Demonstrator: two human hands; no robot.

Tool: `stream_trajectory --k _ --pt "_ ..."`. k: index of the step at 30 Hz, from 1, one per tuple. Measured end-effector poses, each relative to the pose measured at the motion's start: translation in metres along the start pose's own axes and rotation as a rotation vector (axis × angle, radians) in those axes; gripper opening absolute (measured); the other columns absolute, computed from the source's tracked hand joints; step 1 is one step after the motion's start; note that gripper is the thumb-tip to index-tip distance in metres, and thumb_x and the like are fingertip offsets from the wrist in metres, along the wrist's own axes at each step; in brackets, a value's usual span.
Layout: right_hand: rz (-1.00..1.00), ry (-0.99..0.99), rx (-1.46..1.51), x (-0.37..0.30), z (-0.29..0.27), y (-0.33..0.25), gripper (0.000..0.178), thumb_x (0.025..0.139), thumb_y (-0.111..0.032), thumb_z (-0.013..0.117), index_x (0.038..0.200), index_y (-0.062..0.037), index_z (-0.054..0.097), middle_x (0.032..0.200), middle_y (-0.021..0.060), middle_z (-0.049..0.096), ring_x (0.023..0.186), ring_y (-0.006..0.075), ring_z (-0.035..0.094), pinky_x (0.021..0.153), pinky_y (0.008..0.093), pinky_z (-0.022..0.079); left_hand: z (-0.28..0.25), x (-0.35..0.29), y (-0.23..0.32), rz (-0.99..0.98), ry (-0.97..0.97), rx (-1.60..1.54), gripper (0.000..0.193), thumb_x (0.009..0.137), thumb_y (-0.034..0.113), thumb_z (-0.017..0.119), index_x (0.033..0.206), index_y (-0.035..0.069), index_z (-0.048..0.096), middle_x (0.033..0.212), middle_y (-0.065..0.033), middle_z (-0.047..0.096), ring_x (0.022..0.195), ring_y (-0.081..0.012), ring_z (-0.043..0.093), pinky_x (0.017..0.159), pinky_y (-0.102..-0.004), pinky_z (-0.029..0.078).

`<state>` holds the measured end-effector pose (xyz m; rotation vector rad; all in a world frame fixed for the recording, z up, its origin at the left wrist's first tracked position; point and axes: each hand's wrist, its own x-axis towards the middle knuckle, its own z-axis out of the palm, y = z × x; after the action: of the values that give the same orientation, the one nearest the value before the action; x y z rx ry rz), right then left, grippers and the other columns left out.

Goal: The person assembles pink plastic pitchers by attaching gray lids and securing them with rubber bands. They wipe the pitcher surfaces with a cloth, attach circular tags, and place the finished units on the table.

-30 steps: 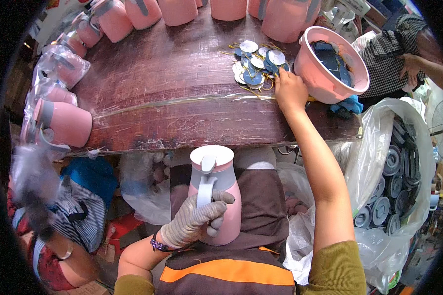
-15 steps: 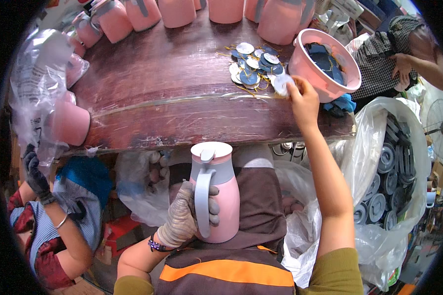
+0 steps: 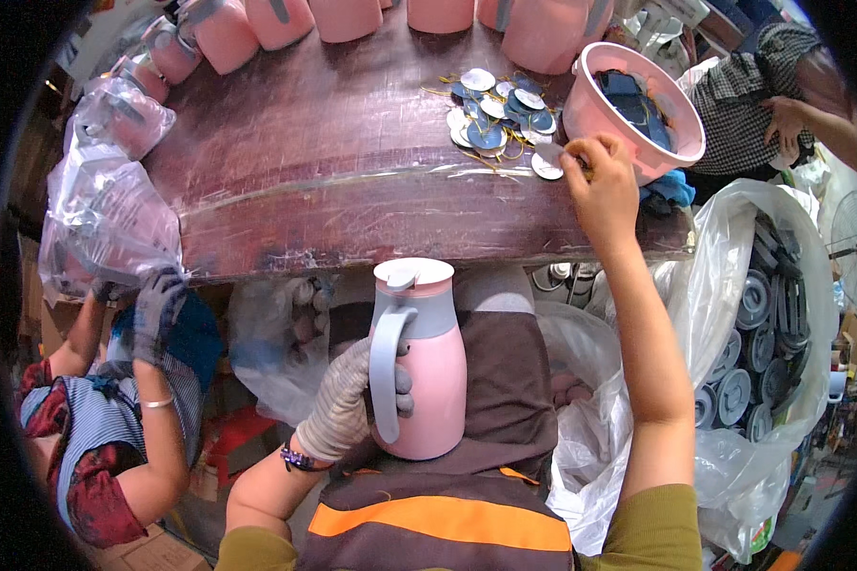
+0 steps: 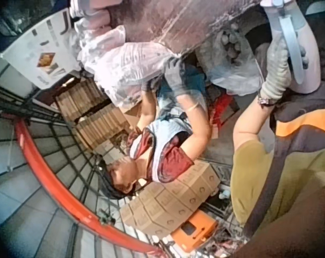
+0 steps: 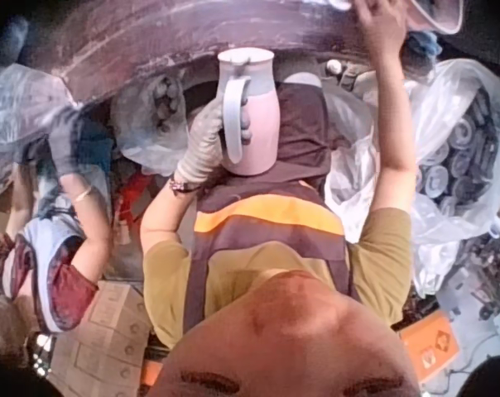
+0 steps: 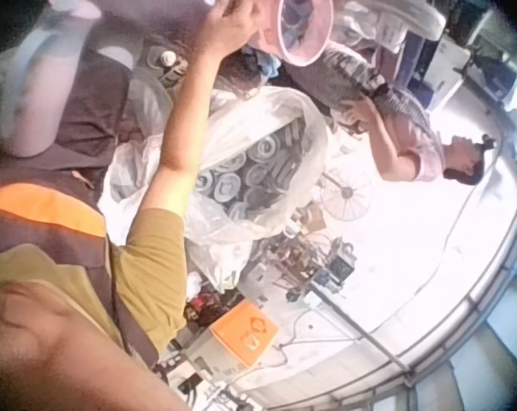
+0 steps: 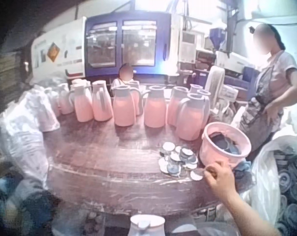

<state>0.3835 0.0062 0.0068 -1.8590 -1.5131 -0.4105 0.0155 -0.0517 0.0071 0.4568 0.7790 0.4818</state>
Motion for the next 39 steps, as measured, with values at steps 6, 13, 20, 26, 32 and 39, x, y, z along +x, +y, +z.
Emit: stream_trajectory --k 6,13,20,26,32,39 --pt "0.254 0.025 0.413 0.025 0.003 0.018 0.018 0.092 -0.017 0.06 0.099 -0.0001 0.06 0.11 0.0122 0.065 0.083 0.0174 0.064 0.073 0.0291 0.049 -0.004 0.002 -0.002 0.013 -0.025 0.006 0.034 0.096 0.032 0.056 0.111 0.002 0.058 0.084 -0.0082 0.066 0.069 -0.0177 0.066 0.064 -0.0309 0.056" --pt "0.184 0.244 0.619 0.009 0.001 0.006 0.018 0.093 -0.015 0.059 0.104 -0.0007 0.058 0.102 0.0093 0.066 0.074 0.0146 0.065 0.066 0.0295 0.051 -0.007 0.002 -0.005 0.049 -0.037 0.001 0.035 0.095 0.033 0.057 0.111 0.002 0.058 0.085 -0.0081 0.066 0.069 -0.0175 0.066 0.064 -0.0303 0.056" --pt "0.032 0.187 0.387 0.014 0.002 -0.004 0.015 0.089 -0.01 0.059 0.101 -0.001 0.059 0.088 0.0106 0.067 0.086 0.0226 0.066 0.074 0.0309 0.049 -0.008 0.004 -0.008 0.058 -0.025 -0.005 0.033 0.096 0.031 0.057 0.112 0.003 0.057 0.084 -0.0077 0.066 0.068 -0.0166 0.066 0.063 -0.0294 0.056" --pt "0.746 -0.177 0.951 0.011 0.005 -0.015 0.009 0.088 -0.009 0.057 0.095 -0.0032 0.06 0.084 0.0045 0.065 0.068 0.0086 0.059 0.059 0.0218 0.044 -0.008 0.004 -0.008 0.072 -0.058 -0.006 0.03 0.095 0.028 0.058 0.112 0.003 0.057 0.083 -0.007 0.065 0.068 -0.0158 0.065 0.063 -0.029 0.056" --pt "0.665 -0.693 1.018 -0.053 -0.037 -0.065 0.016 0.088 -0.019 0.064 0.091 -0.0043 0.059 0.078 0.0021 0.062 0.06 0.0059 0.052 0.05 0.0182 0.039 -0.012 0.005 -0.006 0.101 -0.04 0.018 0.03 0.094 0.022 0.058 0.117 0.003 0.056 0.082 -0.0072 0.065 0.068 -0.016 0.066 0.062 -0.029 0.056" --pt "0.838 -0.855 1.328 -0.088 -0.055 -0.107 0.022 0.091 -0.015 0.061 0.108 -0.0041 0.051 0.084 0.0032 0.061 0.06 0.0094 0.062 0.046 0.017 0.039 -0.02 0.007 0.003 0.105 -0.045 0.083 0.033 0.093 0.02 0.061 0.122 0.004 0.055 0.092 -0.0078 0.065 0.078 -0.0161 0.066 0.067 -0.0295 0.056"
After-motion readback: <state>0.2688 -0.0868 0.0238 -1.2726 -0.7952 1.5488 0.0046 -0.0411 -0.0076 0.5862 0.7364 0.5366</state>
